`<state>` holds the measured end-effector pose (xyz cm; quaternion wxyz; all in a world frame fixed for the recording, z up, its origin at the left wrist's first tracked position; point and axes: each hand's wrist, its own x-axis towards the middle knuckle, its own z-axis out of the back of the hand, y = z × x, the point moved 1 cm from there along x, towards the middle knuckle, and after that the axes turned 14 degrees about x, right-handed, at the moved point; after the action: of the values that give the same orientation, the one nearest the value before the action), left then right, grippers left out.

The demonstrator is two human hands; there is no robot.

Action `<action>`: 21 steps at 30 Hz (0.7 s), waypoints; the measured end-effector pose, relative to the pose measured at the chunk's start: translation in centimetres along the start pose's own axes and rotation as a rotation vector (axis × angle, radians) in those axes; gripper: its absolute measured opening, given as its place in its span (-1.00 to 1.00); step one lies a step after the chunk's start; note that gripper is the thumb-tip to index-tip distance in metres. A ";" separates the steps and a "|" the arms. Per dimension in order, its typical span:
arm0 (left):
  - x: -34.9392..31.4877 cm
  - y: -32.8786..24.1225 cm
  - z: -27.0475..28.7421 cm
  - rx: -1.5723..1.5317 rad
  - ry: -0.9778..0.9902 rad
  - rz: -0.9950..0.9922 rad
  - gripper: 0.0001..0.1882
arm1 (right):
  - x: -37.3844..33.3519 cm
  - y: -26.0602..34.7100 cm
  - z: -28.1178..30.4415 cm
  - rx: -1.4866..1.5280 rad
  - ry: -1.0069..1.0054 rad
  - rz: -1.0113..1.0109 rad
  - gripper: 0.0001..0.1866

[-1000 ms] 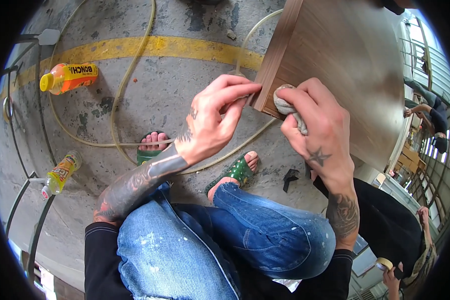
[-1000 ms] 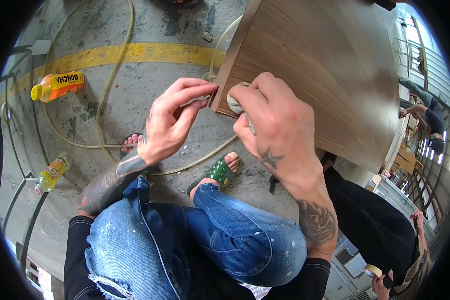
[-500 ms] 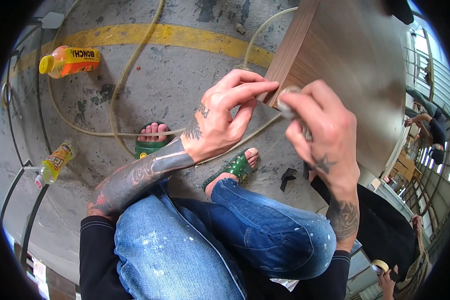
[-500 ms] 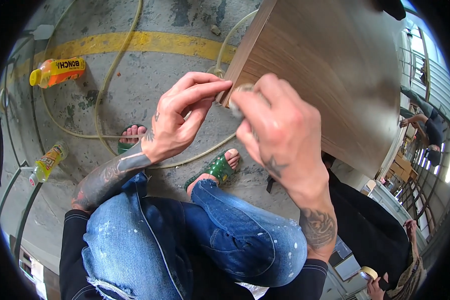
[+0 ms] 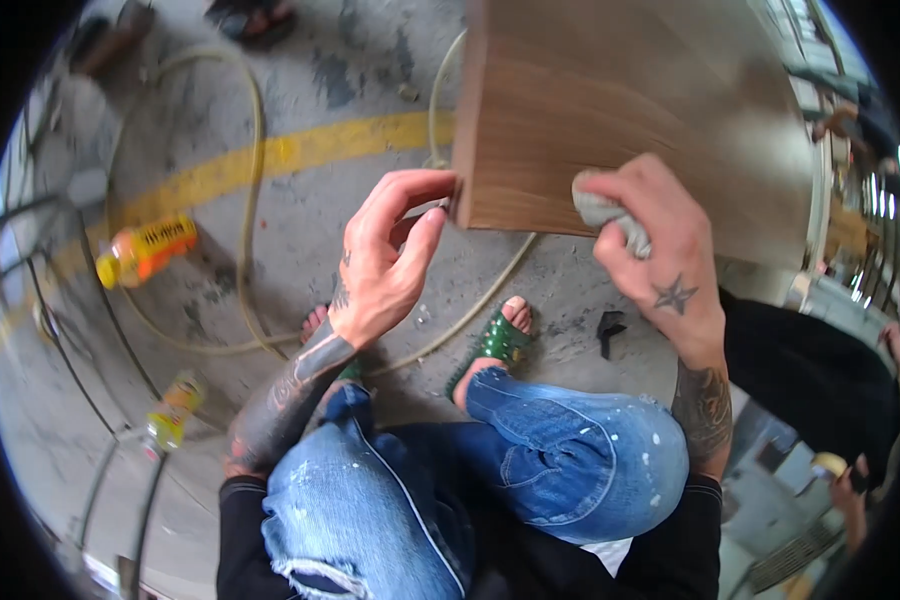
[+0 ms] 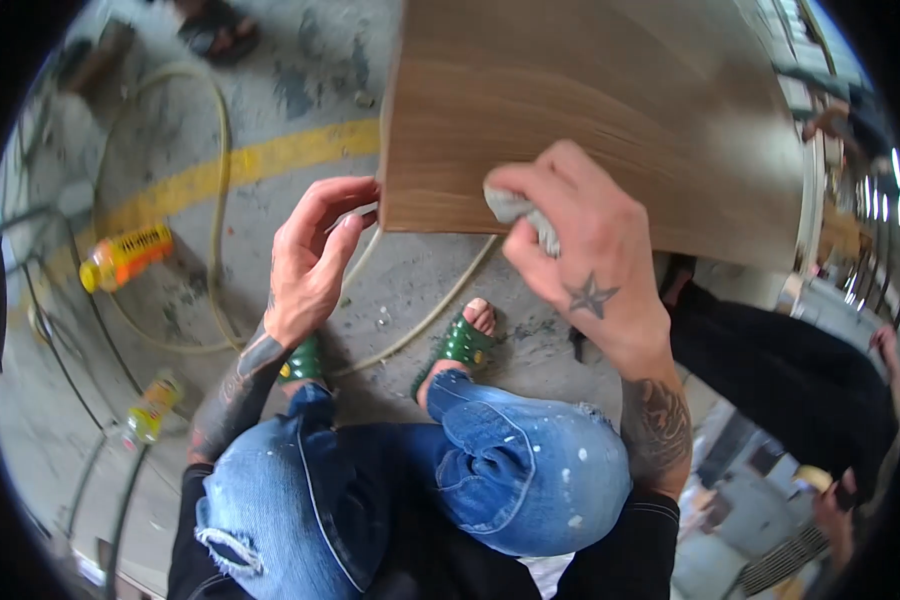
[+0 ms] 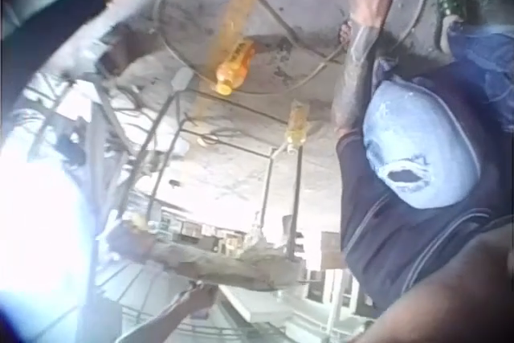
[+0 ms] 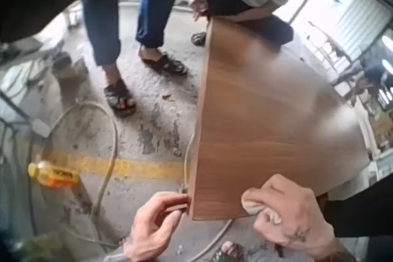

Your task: Wiping and cleaning the edges of a wooden furniture board with a cloth.

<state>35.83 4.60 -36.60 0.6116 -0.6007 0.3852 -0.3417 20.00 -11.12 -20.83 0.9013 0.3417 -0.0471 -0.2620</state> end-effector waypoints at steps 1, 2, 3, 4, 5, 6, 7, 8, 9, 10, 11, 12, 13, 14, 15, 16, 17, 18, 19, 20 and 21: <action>0.7 -0.1 0.1 0.067 0.034 0.017 -0.62 | -1.5 -0.9 0.4 -0.018 -0.022 -0.079 -0.65; 1.6 -0.4 0.2 0.101 0.078 -0.013 -0.62 | -3.5 -1.6 0.1 0.011 -0.033 -0.131 -0.64; 2.5 -0.6 -0.3 0.111 0.100 0.002 -0.60 | -5.8 -2.2 0.1 0.021 -0.062 -0.186 -0.64; 3.3 -0.7 -0.4 0.143 0.115 0.023 -0.58 | -7.9 -2.8 -0.5 0.054 -0.089 -0.232 -0.63; 4.0 -1.1 -0.4 0.203 0.156 -0.022 -0.51 | -9.7 -3.0 -0.9 0.109 -0.165 -0.281 -0.62; 4.6 -1.3 -0.3 0.252 0.180 -0.039 -0.51 | -11.4 -3.3 -1.6 0.149 -0.207 -0.275 -0.62; 5.1 -1.5 -0.3 0.233 0.170 -0.001 -0.48 | -13.0 -3.7 -2.3 0.191 -0.278 -0.303 -0.61; 5.6 -2.0 -0.3 0.216 0.148 0.039 -0.45 | -14.3 -4.1 -2.9 0.236 -0.342 -0.324 -0.60; 6.2 -2.3 -0.5 0.251 0.156 0.030 -0.45 | -15.6 -4.3 -3.3 0.266 -0.362 -0.315 -0.60; 7.0 -2.6 -0.8 0.243 0.132 0.013 -0.45 | -16.6 -4.6 -3.7 0.304 -0.401 -0.352 -0.59; 7.4 -2.7 -0.9 0.232 0.108 -0.004 -0.44 | -17.6 -5.1 -4.2 0.341 -0.438 -0.391 -0.58; 7.5 -2.6 -0.9 0.293 0.095 -0.015 -0.45 | -18.2 -5.9 -4.4 0.353 -0.433 -0.388 -0.56; 7.8 -2.3 -1.0 0.348 0.078 -0.028 -0.45 | -18.6 -6.5 -4.6 0.371 -0.439 -0.373 -0.56; 7.3 -2.0 -0.8 0.370 0.076 -0.061 -0.43 | -18.9 -6.9 -4.7 0.387 -0.442 -0.368 -0.56; 6.8 -1.7 -0.7 0.398 0.063 -0.081 -0.42 | -18.7 -7.5 -5.0 0.402 -0.440 -0.358 -0.56; 6.0 -1.4 -0.6 0.425 0.047 -0.099 -0.40 | -18.3 -8.0 -5.2 0.479 -0.445 -0.366 -0.56; 4.9 -1.8 -0.7 0.537 0.035 -0.135 -0.40 | -17.7 -8.3 -5.1 0.490 -0.434 -0.346 -0.56; 4.1 -2.3 -0.7 0.522 0.051 -0.111 -0.41 | -17.1 -8.5 -4.4 0.518 -0.394 -0.346 -0.56; 3.6 -2.6 -0.7 0.506 0.066 -0.087 -0.41 | -16.4 -8.7 -3.9 0.545 -0.353 -0.347 -0.57; 3.6 -2.7 -0.3 0.473 0.063 -0.078 -0.49 | -15.9 -8.8 -3.4 0.568 -0.347 -0.337 -0.57; 4.1 -2.6 0.4 0.453 0.033 -0.054 -0.53 | -15.4 -9.0 -2.8 0.577 -0.327 -0.325 -0.57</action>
<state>38.24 1.09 -34.22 0.7151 -0.4523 0.2925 -0.4454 3.61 -7.33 -27.27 0.6950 0.5386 -0.2073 -0.4289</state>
